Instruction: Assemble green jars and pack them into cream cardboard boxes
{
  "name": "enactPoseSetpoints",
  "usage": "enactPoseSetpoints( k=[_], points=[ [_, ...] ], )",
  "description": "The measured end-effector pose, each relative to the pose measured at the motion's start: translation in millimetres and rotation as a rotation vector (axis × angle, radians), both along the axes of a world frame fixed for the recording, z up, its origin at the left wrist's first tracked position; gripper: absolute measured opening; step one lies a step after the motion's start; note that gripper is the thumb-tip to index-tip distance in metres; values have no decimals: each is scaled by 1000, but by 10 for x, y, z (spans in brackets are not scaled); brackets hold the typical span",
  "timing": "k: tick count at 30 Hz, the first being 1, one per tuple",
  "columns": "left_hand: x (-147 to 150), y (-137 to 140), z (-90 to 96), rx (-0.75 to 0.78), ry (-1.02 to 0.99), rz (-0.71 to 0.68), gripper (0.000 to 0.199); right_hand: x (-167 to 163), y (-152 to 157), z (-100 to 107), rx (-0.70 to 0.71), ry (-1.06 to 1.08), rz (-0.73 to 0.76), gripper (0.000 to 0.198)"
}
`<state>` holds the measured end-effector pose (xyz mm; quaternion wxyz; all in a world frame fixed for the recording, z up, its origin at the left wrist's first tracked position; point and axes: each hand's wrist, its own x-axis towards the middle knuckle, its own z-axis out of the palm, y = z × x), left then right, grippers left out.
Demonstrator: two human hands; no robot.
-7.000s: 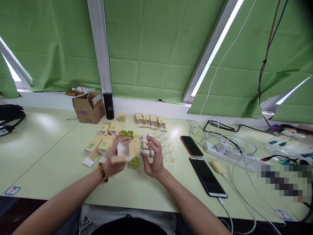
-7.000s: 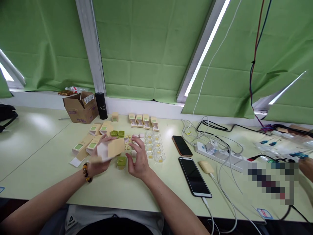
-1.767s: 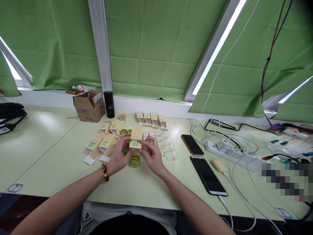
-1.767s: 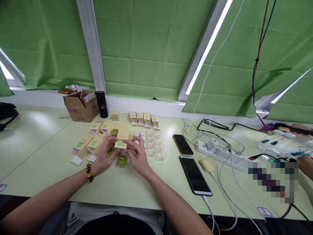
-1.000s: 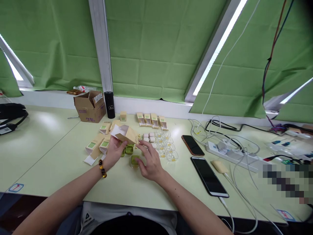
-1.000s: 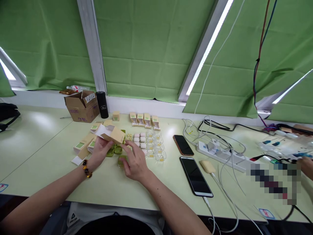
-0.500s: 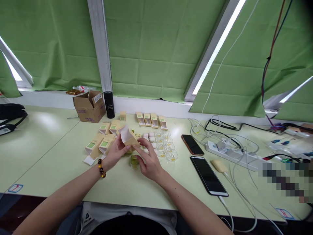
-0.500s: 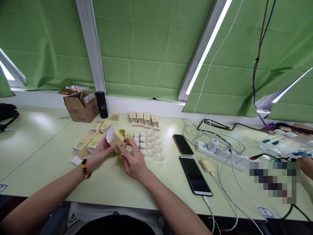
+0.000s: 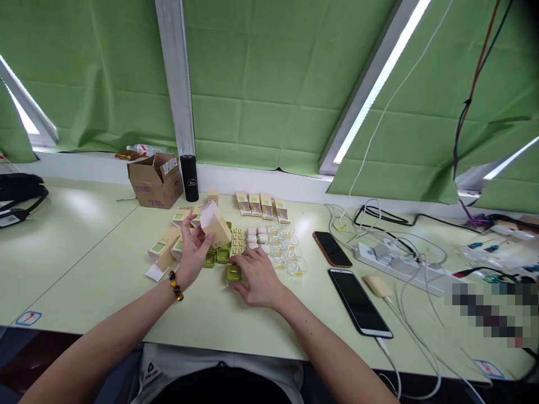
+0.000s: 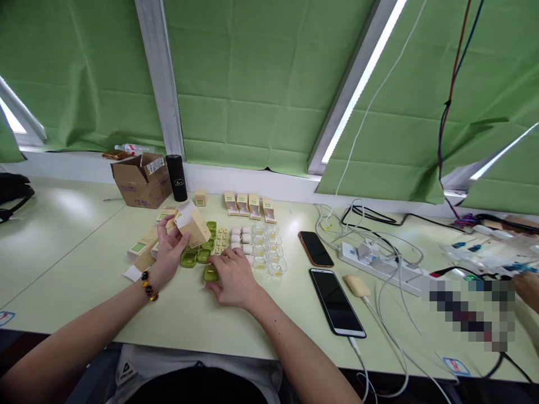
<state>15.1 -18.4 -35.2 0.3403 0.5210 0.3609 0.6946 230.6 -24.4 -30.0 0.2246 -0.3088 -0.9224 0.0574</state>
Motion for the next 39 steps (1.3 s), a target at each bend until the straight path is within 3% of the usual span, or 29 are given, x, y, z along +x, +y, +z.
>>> enactPoseSetpoints(
  k=[6, 9, 13, 18, 21, 27, 34, 39],
  points=[
    [4, -9, -16, 13, 54, -9, 66, 46, 37, 29, -48, 8, 2, 39],
    [-5, -44, -36, -8, 156, -25, 58, 122, 50, 101, -82, 230, 63, 36],
    [10, -125, -35, 52, 404, 12, 48, 210, 31, 184, -3, 618, 141, 35],
    [56, -212, -3, 180, 683, -38, 42, 228, 44, 98, 64, 894, -17, 37],
    [74, -251, 5, 193, 912, -81, 42, 211, 69, 14, 106, 977, -91, 37],
    [103, -295, 59, 169, 1207, -121, 34, 172, 40, -26, 167, 945, -43, 38],
    [70, -269, 29, 273, 1139, -86, 20, 123, 7, -20, 217, 938, 38, 40],
    [82, -254, -43, 228, 962, -79, 29, 108, 3, -41, 282, 947, 44, 44]
  ],
)
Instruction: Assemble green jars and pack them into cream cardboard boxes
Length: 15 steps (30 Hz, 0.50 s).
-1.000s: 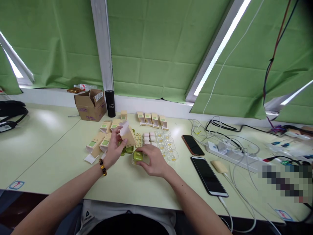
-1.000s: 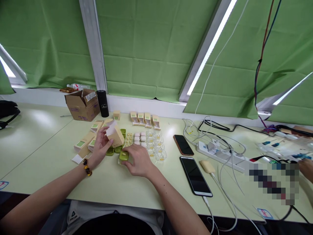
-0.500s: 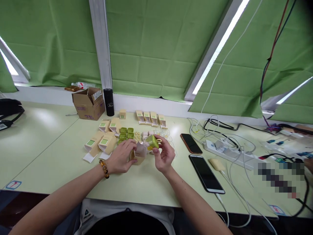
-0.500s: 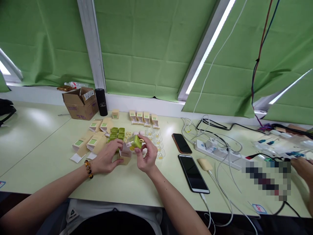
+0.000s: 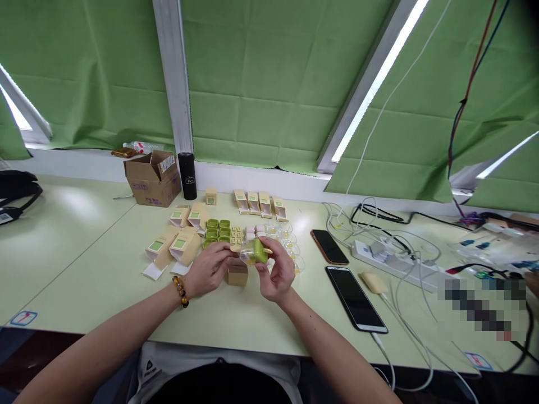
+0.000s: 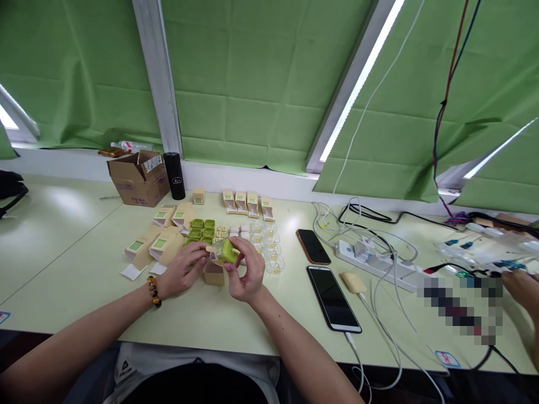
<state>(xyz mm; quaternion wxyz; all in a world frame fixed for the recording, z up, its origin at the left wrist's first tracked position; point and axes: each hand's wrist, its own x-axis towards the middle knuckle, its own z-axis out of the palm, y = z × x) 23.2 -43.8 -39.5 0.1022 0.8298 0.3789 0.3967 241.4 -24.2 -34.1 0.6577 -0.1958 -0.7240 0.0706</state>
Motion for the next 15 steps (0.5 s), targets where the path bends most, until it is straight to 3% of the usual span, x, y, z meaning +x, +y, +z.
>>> enactPoseSetpoints(
  k=[10, 15],
  points=[
    [-11, 43, -52, -43, -119, 8, 26, -83, -23, -56, -82, -162, 142, 49],
    [-54, 91, -126, -43, -177, 46, 34, -47, 49, -68, -95, -270, 112, 50]
  ],
)
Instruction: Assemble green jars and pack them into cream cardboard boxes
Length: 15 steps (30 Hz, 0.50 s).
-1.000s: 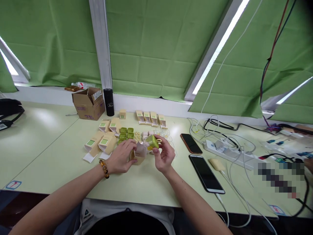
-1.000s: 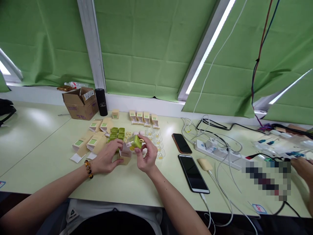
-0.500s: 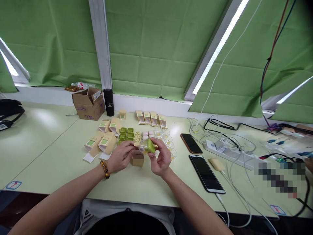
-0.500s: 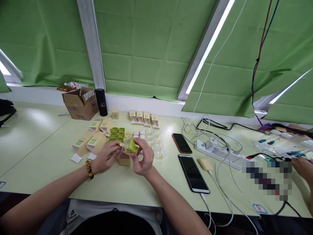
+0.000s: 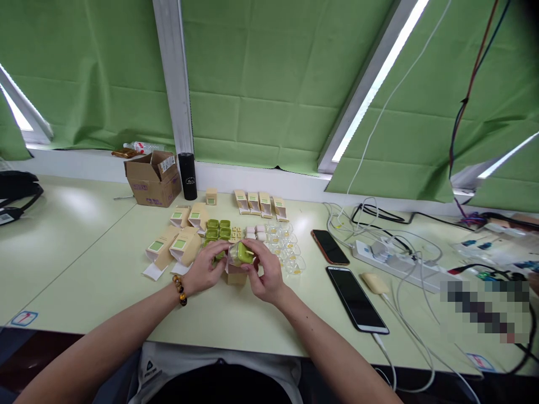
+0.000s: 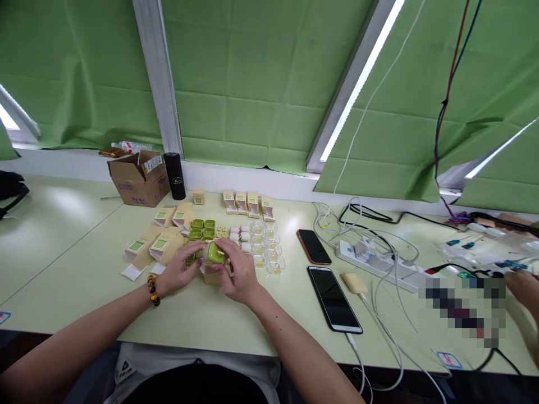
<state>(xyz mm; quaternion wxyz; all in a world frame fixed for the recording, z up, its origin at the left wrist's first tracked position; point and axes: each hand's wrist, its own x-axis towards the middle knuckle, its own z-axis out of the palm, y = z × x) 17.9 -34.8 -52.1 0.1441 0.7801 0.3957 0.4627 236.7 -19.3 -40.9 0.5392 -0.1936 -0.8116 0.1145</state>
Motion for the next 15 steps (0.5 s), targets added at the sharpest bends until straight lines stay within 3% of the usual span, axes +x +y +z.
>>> enactPoseSetpoints(
  k=[5, 10, 15],
  points=[
    [-17, 20, -38, -7, -32, 15, 49, 69, 45, 64, -33, -40, -23, 41],
    [6, 4, 16, -25, -37, 7, 57, 84, 39, 109, 54, -126, -44, 33],
    [13, 3, 24, -42, -32, -8, 62, 106, 43, 142, 45, -221, -74, 29]
  ],
)
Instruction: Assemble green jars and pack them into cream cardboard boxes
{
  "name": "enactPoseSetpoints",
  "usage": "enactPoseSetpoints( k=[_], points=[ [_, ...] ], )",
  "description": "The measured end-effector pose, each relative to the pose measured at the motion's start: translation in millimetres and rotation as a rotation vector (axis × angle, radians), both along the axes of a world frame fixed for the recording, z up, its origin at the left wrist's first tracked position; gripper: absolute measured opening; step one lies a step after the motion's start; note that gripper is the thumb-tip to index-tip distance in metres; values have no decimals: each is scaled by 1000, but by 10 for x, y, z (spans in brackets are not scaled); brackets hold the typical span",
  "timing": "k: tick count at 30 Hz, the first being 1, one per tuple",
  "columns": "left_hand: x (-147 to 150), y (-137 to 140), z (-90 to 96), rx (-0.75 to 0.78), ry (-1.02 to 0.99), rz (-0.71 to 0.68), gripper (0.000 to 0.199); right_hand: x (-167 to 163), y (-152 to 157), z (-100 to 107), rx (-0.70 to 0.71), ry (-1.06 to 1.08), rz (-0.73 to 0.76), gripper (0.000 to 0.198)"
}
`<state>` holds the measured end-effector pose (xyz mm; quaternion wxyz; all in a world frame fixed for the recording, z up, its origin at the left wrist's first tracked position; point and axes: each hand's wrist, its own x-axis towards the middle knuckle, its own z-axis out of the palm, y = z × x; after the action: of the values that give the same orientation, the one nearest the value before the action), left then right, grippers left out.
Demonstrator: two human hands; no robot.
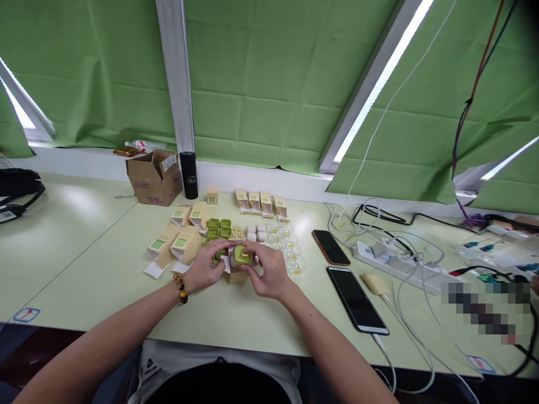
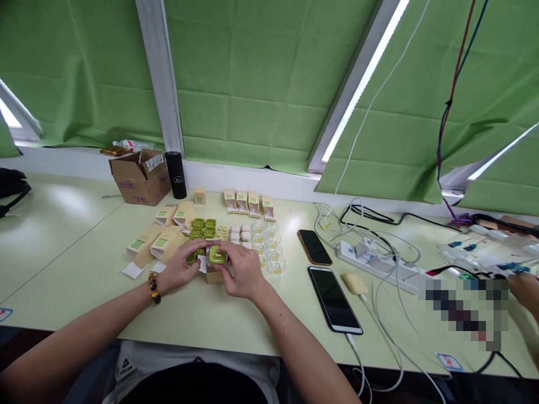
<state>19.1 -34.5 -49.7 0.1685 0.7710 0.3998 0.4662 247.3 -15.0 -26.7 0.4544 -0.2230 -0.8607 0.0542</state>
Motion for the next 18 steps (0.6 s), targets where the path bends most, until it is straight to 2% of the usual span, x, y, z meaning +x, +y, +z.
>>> enactPoseSetpoints(
  k=[7, 12, 16, 18],
  points=[
    [-13, 9, -12, -21, 0, 11, 60, 7, -29, 59, -88, -222, 2, 28],
    [-4, 2, 12, -30, -8, 6, 57, -42, -52, 16, -126, -241, 23, 24],
    [9, -14, 43, -33, -7, 6, 55, -83, -41, -24, -111, -210, 27, 8],
    [14, -18, 45, -30, 1, 7, 56, -99, -34, -40, -103, -167, 13, 10]
  ],
)
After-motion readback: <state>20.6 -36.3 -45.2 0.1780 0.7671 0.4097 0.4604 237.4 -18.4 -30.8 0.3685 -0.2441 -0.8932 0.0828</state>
